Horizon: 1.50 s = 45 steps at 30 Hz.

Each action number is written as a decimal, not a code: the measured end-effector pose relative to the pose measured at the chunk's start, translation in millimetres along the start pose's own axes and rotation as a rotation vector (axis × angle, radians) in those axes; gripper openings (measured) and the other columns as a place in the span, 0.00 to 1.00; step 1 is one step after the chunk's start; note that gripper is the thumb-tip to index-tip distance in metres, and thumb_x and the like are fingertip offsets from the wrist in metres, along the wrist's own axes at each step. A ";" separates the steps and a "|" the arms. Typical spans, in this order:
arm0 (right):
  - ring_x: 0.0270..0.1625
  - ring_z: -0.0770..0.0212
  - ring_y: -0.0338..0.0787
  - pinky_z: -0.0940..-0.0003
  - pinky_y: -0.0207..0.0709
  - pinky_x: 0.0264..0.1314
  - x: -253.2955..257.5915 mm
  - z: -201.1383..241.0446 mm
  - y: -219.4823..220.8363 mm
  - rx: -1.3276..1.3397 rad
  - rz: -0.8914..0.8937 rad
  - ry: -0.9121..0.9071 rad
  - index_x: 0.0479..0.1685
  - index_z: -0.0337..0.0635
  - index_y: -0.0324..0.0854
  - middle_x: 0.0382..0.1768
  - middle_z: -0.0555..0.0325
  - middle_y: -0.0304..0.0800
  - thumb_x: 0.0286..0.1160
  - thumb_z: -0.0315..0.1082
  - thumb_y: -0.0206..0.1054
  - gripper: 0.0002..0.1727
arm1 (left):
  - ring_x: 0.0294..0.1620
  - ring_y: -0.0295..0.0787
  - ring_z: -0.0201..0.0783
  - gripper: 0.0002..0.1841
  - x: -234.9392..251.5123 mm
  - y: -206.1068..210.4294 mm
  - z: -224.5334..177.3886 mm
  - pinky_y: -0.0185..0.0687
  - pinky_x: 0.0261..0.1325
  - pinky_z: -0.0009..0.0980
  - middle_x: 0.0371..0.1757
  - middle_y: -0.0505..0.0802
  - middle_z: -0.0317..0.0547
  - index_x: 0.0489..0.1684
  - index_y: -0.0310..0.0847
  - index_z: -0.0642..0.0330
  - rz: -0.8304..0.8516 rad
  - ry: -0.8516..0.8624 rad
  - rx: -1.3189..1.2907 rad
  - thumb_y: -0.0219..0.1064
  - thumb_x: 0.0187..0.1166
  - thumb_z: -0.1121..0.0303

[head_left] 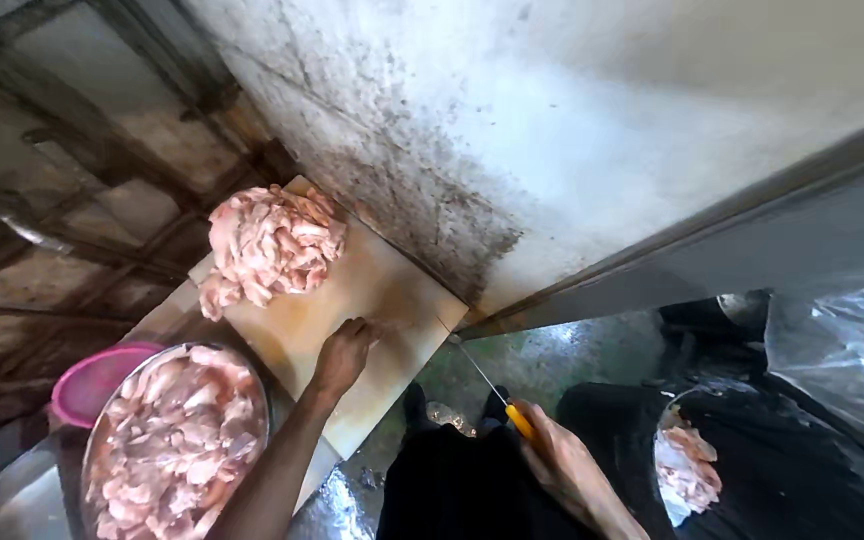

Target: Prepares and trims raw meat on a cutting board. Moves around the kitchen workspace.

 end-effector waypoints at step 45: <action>0.51 0.38 0.94 0.41 0.87 0.54 102.5 107.6 96.6 -0.506 0.611 0.012 0.81 0.44 0.64 0.49 0.40 0.91 0.92 0.45 0.48 0.25 | 0.41 0.92 0.38 0.05 -80.9 79.9 -10.0 0.93 0.47 0.38 0.50 0.90 0.48 0.43 0.89 0.61 -0.519 -0.721 -0.470 0.75 0.75 0.71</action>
Point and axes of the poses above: each hand's wrist, its own x-axis towards the middle knuckle, its own y-axis out of the palm, z = x × y, the point moved 2 cm from there along x, towards the middle knuckle
